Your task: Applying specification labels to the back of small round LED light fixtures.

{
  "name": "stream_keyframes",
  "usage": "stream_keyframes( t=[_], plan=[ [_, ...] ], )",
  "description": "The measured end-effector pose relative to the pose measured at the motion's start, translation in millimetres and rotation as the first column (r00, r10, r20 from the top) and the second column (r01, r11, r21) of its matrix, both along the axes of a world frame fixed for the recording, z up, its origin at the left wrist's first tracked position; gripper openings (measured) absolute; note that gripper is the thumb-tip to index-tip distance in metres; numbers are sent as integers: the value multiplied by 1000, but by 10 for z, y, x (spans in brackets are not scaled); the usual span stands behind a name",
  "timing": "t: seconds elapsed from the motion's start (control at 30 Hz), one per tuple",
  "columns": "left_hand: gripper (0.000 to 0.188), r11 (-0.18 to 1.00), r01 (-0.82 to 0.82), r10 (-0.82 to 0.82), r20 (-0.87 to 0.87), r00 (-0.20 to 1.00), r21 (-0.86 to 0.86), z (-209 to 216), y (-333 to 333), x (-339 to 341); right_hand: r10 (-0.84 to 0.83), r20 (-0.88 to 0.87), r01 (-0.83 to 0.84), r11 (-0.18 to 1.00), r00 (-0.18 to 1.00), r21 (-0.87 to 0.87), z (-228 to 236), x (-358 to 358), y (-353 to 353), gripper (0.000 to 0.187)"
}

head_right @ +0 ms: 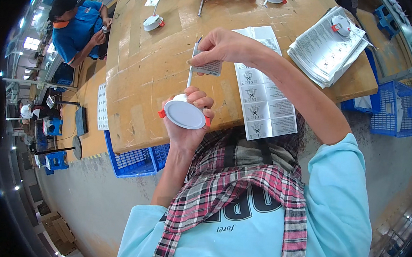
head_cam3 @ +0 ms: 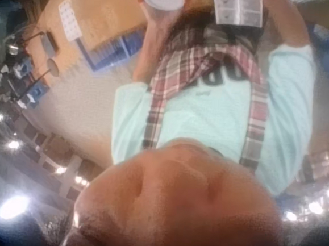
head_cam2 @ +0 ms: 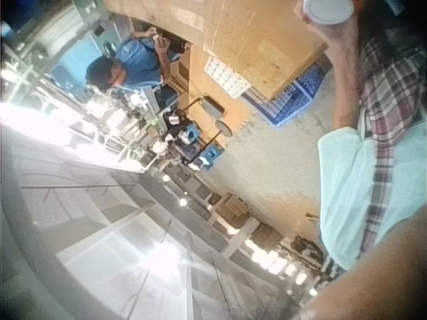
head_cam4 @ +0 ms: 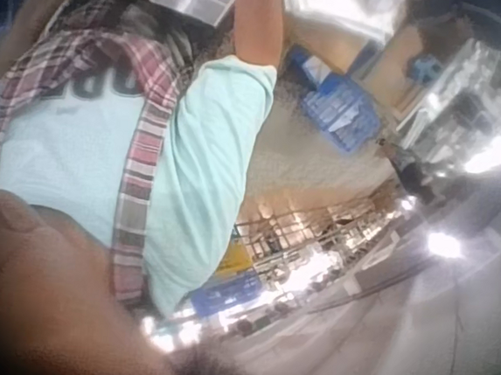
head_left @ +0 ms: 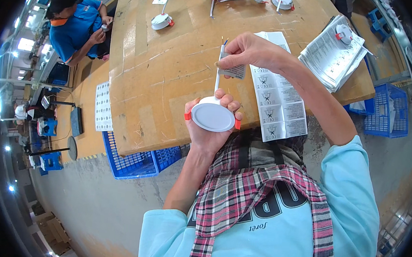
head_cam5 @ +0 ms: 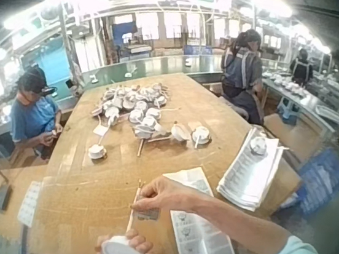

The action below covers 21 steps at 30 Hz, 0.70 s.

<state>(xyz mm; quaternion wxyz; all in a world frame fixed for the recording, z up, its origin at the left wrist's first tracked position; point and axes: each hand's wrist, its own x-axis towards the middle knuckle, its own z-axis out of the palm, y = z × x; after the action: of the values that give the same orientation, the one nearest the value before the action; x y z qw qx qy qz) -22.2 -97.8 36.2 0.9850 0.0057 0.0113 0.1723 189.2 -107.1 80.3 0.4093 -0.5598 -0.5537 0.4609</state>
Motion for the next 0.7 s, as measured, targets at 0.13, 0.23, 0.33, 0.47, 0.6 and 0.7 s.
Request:
stream_keyframes(
  t=[0.13,0.23,0.33,0.47,0.6,0.7],
  plan=[
    [27,985,20,-1,108,994,-173,57,-52,32,92,-218,-93,996,972,6,19,71,-134,25],
    [25,986,26,-8,109,994,-167,142,-105,70,120,-241,-133,990,963,-39,85,111,-240,26],
    [25,978,33,-16,87,996,-204,177,-166,101,109,-240,-132,988,965,-83,73,168,-301,26],
    [20,965,18,7,96,995,-261,159,-185,74,230,-232,-244,969,945,-34,-29,252,-370,26],
    [17,942,-52,101,132,986,-333,189,-42,-20,175,-240,-201,976,955,-89,-110,346,-473,31],
    [15,925,-84,147,145,978,-370,135,126,-50,1,-220,-27,993,975,-115,-225,470,-525,31]
  ],
)
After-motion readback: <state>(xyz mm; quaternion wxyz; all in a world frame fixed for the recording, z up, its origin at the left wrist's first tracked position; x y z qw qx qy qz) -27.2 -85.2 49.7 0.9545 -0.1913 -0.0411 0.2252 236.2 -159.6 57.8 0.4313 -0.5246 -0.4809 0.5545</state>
